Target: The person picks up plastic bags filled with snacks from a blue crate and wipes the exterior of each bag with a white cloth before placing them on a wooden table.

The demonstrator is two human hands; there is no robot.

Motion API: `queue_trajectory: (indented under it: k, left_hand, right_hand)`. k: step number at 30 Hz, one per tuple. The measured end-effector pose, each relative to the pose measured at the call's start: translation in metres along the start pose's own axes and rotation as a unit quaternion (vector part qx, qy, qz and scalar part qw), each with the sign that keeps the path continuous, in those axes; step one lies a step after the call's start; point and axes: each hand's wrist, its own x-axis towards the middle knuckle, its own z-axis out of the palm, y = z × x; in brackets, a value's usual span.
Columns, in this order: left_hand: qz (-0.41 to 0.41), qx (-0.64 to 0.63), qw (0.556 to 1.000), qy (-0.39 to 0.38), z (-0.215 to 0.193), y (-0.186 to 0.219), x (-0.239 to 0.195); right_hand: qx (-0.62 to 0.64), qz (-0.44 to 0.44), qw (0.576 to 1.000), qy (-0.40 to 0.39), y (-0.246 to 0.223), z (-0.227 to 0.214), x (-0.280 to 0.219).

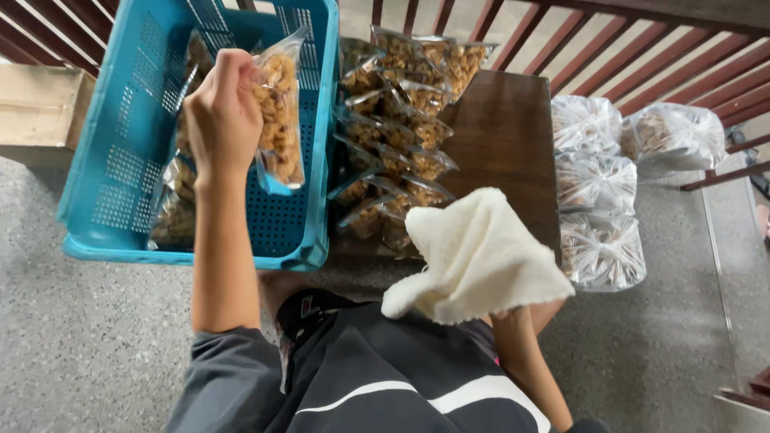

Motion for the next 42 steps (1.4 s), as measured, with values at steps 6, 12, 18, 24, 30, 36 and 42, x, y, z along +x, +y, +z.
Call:
queue_trajectory:
  k: [6, 12, 18, 24, 30, 36, 42]
  left_hand:
    - [0.077, -0.143, 0.983, -0.089, -0.042, 0.106, -0.021]
    - [-0.149, -0.318, 0.919, -0.178, -0.024, 0.162, -0.074]
    - [-0.235, -0.299, 0.903, -0.197, 0.003, 0.163, -0.095]
    - [-0.327, -0.344, 0.803, -0.361, 0.023, 0.144, -0.114]
    - [-0.385, -0.4, 0.771, -0.312, 0.045, 0.16, -0.15]
    - [-0.362, -0.342, 0.79, -0.357, 0.02, 0.174, -0.131]
    - [-0.367, -0.332, 0.762, -0.417, 0.015, 0.181, -0.124]
  right_hand:
    - [-0.013, -0.017, 0.998, -0.064, -0.019, 0.025, 0.028]
    - [-0.002, -0.02, 0.996, -0.092, -0.002, 0.038, 0.031]
    - [-0.212, -0.107, 0.971, 0.029, 0.018, 0.054, 0.02]
    - [-0.203, -0.09, 0.973, 0.056, 0.05, 0.043, 0.003]
    - [-0.202, -0.044, 0.975, 0.084, 0.068, 0.024, -0.01]
    - [-0.356, -0.263, 0.897, 0.016, 0.0, 0.041, -0.018]
    - [-0.582, -0.333, 0.742, -0.017, -0.032, 0.079, -0.021]
